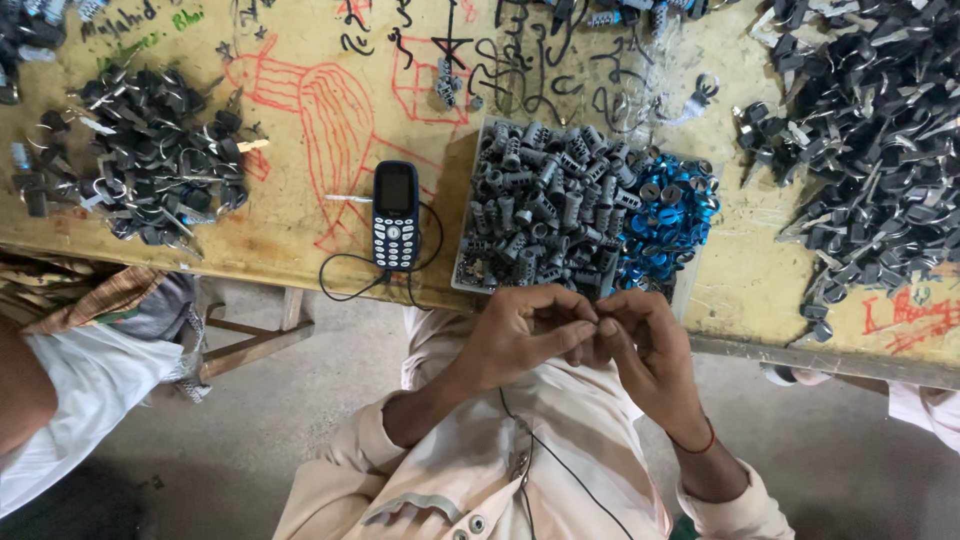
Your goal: The person sits at a workbench and assembles small hardware parts, picking grey plastic anchors and blue metal screws from a divided tray and pressing the screws into the anchors one at a time, placing finished pieces back into the tray. At the start the person briefly operates a mobile phone resting on the bench before beginning assembly.
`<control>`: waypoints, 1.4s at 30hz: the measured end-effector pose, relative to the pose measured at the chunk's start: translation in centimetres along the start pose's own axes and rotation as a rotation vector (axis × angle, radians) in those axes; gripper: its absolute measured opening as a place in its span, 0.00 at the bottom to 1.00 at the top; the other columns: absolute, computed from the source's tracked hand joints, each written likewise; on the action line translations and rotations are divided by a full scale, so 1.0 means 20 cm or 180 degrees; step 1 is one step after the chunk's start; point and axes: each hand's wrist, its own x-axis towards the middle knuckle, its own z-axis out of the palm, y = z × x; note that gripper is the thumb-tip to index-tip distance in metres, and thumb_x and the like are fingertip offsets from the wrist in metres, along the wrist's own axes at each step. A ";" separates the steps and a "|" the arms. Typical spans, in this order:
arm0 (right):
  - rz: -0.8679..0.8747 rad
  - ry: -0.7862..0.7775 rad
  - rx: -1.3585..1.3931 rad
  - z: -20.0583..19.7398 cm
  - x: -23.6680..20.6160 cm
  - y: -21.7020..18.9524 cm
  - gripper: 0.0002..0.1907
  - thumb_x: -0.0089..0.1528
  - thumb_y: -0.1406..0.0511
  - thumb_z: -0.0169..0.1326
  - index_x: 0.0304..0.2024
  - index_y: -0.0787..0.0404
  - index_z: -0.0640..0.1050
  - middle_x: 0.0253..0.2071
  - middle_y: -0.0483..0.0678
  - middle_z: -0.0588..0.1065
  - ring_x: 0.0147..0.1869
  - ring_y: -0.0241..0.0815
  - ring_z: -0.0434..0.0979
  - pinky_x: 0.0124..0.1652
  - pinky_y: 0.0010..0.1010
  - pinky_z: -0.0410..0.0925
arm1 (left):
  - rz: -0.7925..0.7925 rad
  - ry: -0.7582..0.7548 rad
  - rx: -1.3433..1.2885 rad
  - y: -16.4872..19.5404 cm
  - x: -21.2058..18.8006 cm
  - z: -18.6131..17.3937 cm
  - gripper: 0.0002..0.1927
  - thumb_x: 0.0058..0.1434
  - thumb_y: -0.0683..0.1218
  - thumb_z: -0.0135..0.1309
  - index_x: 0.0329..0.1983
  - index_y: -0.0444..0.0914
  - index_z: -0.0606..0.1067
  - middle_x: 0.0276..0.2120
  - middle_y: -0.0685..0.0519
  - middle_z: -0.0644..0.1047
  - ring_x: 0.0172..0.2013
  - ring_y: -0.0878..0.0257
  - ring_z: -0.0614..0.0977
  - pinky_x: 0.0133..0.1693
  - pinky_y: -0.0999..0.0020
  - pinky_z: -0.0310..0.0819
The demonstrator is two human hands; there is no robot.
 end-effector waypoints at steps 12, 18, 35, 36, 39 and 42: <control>0.0490 -0.0015 0.0978 0.01 0.03 -0.01 0.09 0.72 0.68 0.51 0.53 0.63 0.68 0.40 0.46 0.74 0.35 0.31 0.74 0.31 0.23 0.68 | -0.0073 0.0065 -0.0517 -0.10 0.03 -0.01 0.08 0.71 0.39 0.55 0.48 0.28 0.75 0.34 0.50 0.80 0.32 0.67 0.82 0.36 0.71 0.79; 0.0478 -0.0110 0.1342 0.02 0.02 -0.01 0.08 0.73 0.67 0.50 0.53 0.63 0.68 0.41 0.47 0.75 0.35 0.32 0.75 0.32 0.23 0.69 | -0.0189 0.0069 -0.0606 -0.05 0.03 -0.02 0.08 0.70 0.39 0.56 0.48 0.28 0.76 0.33 0.49 0.79 0.31 0.67 0.81 0.35 0.71 0.79; -0.1060 -0.0401 -0.1352 -0.11 0.12 -0.11 0.13 0.64 0.70 0.64 0.47 0.61 0.74 0.42 0.49 0.78 0.43 0.38 0.81 0.41 0.28 0.74 | -0.0568 0.0020 -0.0090 0.01 0.02 -0.04 0.11 0.65 0.38 0.59 0.48 0.28 0.77 0.35 0.52 0.80 0.33 0.70 0.81 0.37 0.74 0.80; -0.0944 -0.0472 -0.1326 -0.12 0.13 -0.13 0.12 0.64 0.70 0.63 0.47 0.63 0.74 0.42 0.49 0.78 0.44 0.38 0.82 0.43 0.28 0.74 | -0.0514 0.0091 0.0098 0.02 0.01 -0.03 0.10 0.65 0.38 0.59 0.48 0.29 0.77 0.35 0.52 0.81 0.33 0.71 0.81 0.37 0.75 0.80; -0.0232 -0.0503 -0.0663 -0.10 0.16 -0.18 0.11 0.65 0.71 0.61 0.48 0.64 0.74 0.42 0.49 0.79 0.44 0.36 0.83 0.43 0.26 0.76 | -0.0119 0.0330 0.0899 0.03 0.01 0.00 0.09 0.65 0.39 0.60 0.47 0.31 0.78 0.37 0.54 0.82 0.35 0.72 0.82 0.38 0.77 0.80; 0.0777 -0.0349 0.0380 -0.07 0.20 -0.25 0.10 0.66 0.71 0.58 0.50 0.63 0.74 0.39 0.46 0.79 0.41 0.33 0.83 0.39 0.23 0.76 | 0.0315 0.0598 0.1482 0.03 0.01 0.03 0.08 0.67 0.39 0.59 0.47 0.32 0.78 0.37 0.55 0.81 0.36 0.72 0.83 0.38 0.77 0.81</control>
